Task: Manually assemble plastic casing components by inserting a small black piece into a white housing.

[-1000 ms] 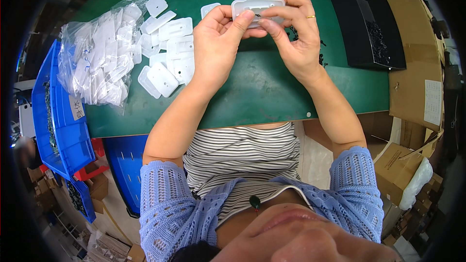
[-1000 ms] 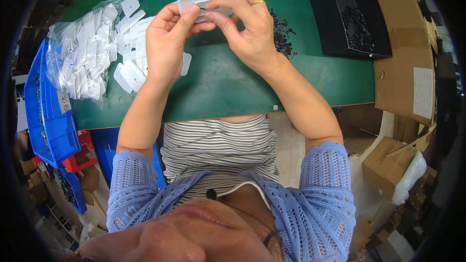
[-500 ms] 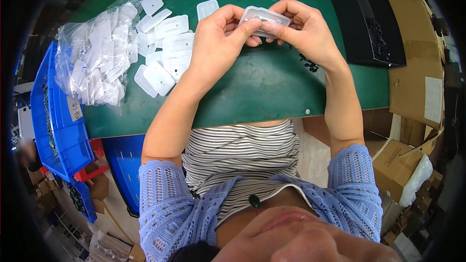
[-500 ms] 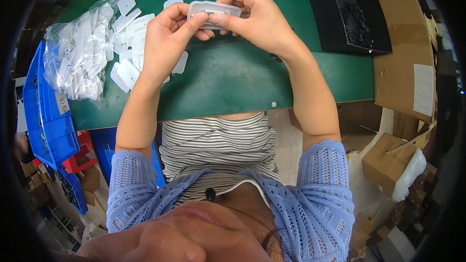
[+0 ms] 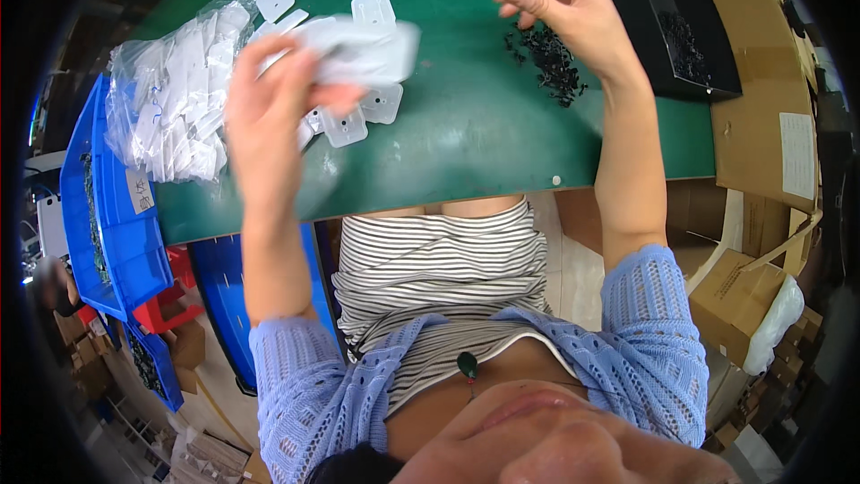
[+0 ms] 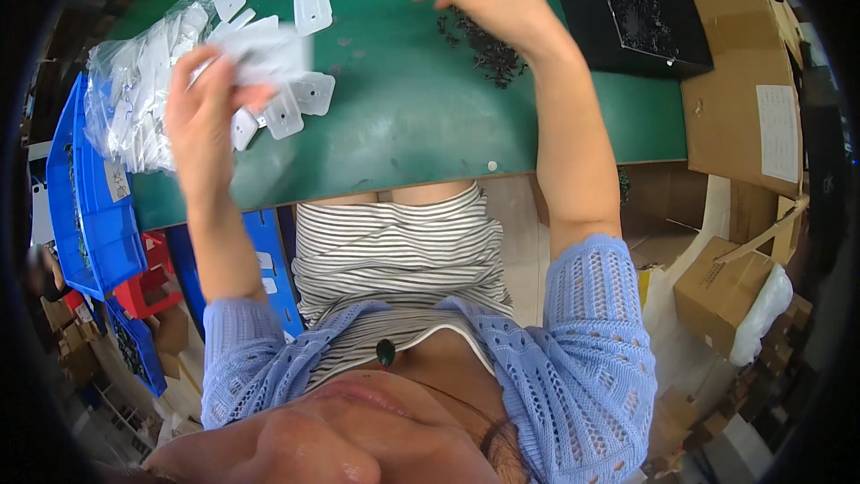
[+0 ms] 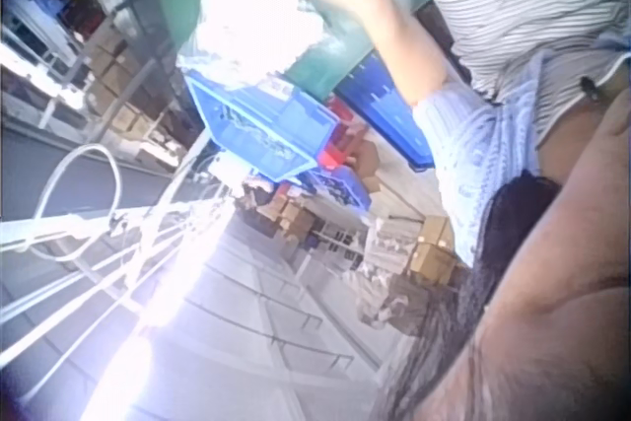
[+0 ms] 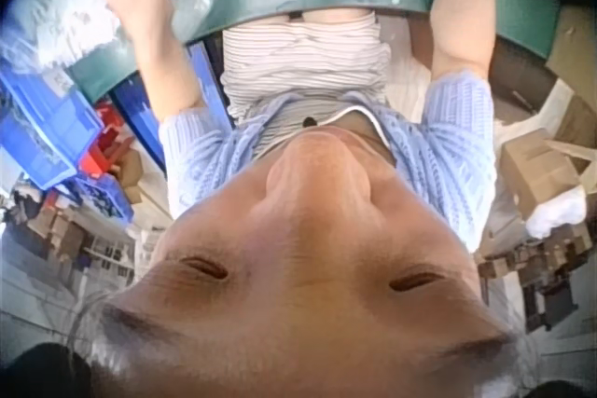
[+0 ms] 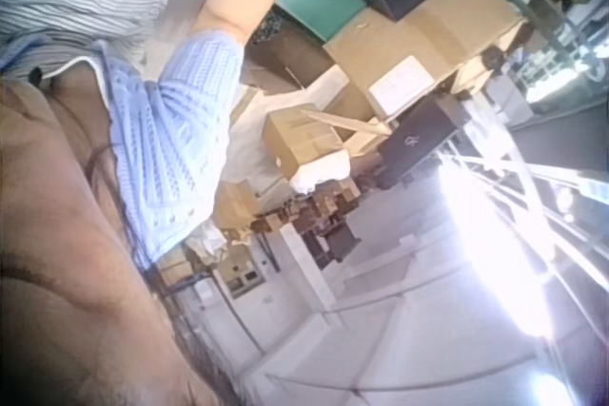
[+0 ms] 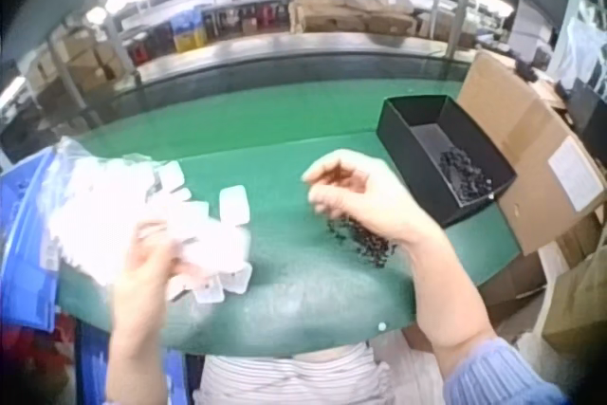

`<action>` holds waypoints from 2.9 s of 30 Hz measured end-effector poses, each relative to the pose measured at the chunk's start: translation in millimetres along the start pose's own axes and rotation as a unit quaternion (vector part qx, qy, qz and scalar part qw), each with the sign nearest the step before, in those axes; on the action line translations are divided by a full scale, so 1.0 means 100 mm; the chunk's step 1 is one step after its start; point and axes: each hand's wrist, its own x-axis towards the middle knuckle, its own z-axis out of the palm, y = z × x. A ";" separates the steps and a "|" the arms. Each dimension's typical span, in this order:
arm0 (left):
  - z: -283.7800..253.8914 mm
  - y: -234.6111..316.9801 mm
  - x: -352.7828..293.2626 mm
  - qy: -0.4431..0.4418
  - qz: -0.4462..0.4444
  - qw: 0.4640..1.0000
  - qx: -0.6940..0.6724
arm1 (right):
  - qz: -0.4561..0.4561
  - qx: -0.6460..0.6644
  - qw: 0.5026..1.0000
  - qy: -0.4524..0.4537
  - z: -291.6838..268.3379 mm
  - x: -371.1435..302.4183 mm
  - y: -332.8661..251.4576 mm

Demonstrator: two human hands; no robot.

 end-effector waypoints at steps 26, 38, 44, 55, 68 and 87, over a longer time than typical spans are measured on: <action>-2.49 -2.57 -2.60 0.220 -0.402 0.808 0.371 | 0.071 -0.465 0.882 0.031 0.23 -0.05 0.16; -0.95 -0.53 -1.12 0.183 0.104 0.848 0.486 | 0.007 -0.358 0.933 0.030 0.28 -0.06 0.23; -0.62 -0.59 -0.44 0.031 0.237 0.793 0.561 | 0.082 -0.081 0.991 0.071 0.36 -0.01 0.11; 0.12 -0.15 0.16 0.074 0.261 0.916 0.295 | 0.054 0.142 0.983 0.103 0.43 -0.02 -0.10; 0.81 -0.45 0.42 -0.030 0.311 0.918 0.244 | 0.005 0.143 0.979 0.144 0.48 -0.04 0.06; 0.68 -0.37 0.39 -0.103 -0.062 0.989 -0.090 | -0.149 -0.225 0.950 0.156 0.49 -0.04 -0.01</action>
